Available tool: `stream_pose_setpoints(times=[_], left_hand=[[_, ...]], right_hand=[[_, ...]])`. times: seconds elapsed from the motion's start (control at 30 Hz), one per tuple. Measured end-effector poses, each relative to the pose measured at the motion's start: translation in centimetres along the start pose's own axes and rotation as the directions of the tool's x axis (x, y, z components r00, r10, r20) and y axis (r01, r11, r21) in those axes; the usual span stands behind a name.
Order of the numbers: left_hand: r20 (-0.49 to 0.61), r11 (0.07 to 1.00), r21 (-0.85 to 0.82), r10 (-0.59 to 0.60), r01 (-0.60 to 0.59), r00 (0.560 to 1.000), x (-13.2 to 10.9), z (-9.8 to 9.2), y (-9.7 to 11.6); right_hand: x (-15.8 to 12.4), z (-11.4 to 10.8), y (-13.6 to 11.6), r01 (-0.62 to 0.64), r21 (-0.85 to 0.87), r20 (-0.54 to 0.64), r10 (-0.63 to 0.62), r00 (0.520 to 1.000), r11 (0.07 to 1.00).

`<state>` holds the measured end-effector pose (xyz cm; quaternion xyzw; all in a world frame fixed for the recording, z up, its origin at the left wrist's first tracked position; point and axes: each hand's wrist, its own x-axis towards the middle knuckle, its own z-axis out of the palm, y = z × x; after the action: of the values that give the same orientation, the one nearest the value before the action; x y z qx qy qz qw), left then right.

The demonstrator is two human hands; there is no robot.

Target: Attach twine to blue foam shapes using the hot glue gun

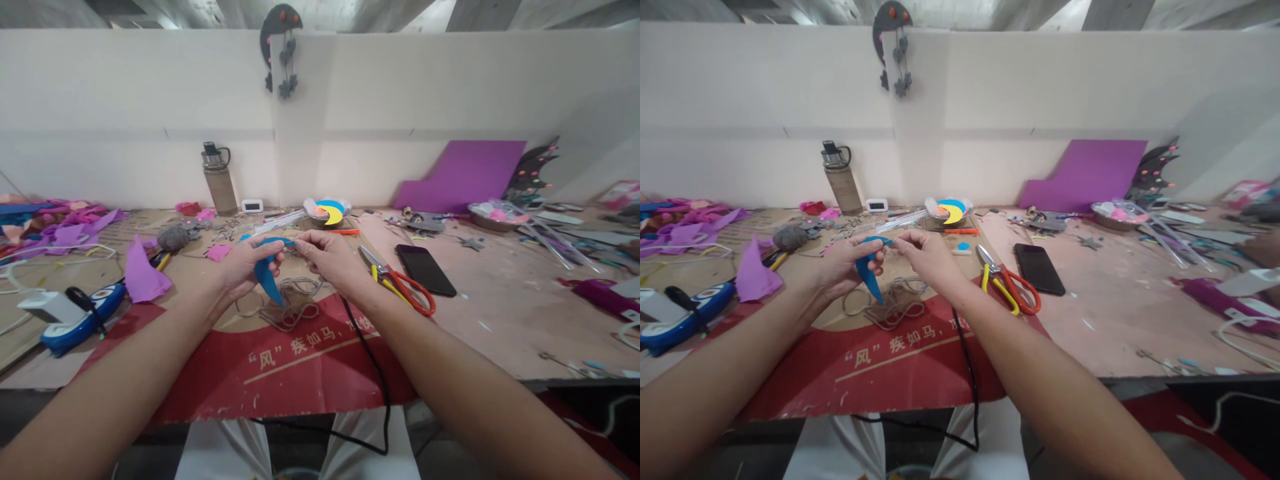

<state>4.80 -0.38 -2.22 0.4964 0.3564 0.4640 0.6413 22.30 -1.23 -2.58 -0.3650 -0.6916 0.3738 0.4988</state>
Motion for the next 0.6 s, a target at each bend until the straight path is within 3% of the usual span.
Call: stream_pose_setpoints(times=[0.1, 0.2, 0.3, 0.4, 0.6], left_hand=[[-0.032, 0.998, -0.043, 0.038, -0.04, 0.999, -0.1, 0.3, 0.0], [-0.08, 0.995, -0.011, 0.103, -0.104, 0.991, -0.1, 0.4, 0.0], [-0.129, 0.984, 0.085, 0.166, -0.156, 0.978, -0.2, 0.4, -0.1], [-0.169, 0.966, 0.185, 0.212, -0.18, 0.963, -0.2, 0.4, -0.2], [-0.193, 0.959, 0.227, 0.212, -0.167, 0.958, -0.3, 0.4, -0.2]], right_hand=[[-0.1, 0.4, 0.3, 0.038, -0.055, 0.022, -0.037, 0.999, 0.998], [-0.5, 0.6, 0.1, 0.153, -0.252, 0.015, -0.154, 0.988, 0.956], [-1.0, 0.7, -0.5, 0.232, -0.475, 0.016, -0.256, 0.967, 0.849], [-1.4, 0.8, -1.1, 0.234, -0.641, 0.047, -0.267, 0.963, 0.731], [-1.8, 0.8, -1.3, 0.23, -0.822, 0.096, -0.271, 0.958, 0.521]])
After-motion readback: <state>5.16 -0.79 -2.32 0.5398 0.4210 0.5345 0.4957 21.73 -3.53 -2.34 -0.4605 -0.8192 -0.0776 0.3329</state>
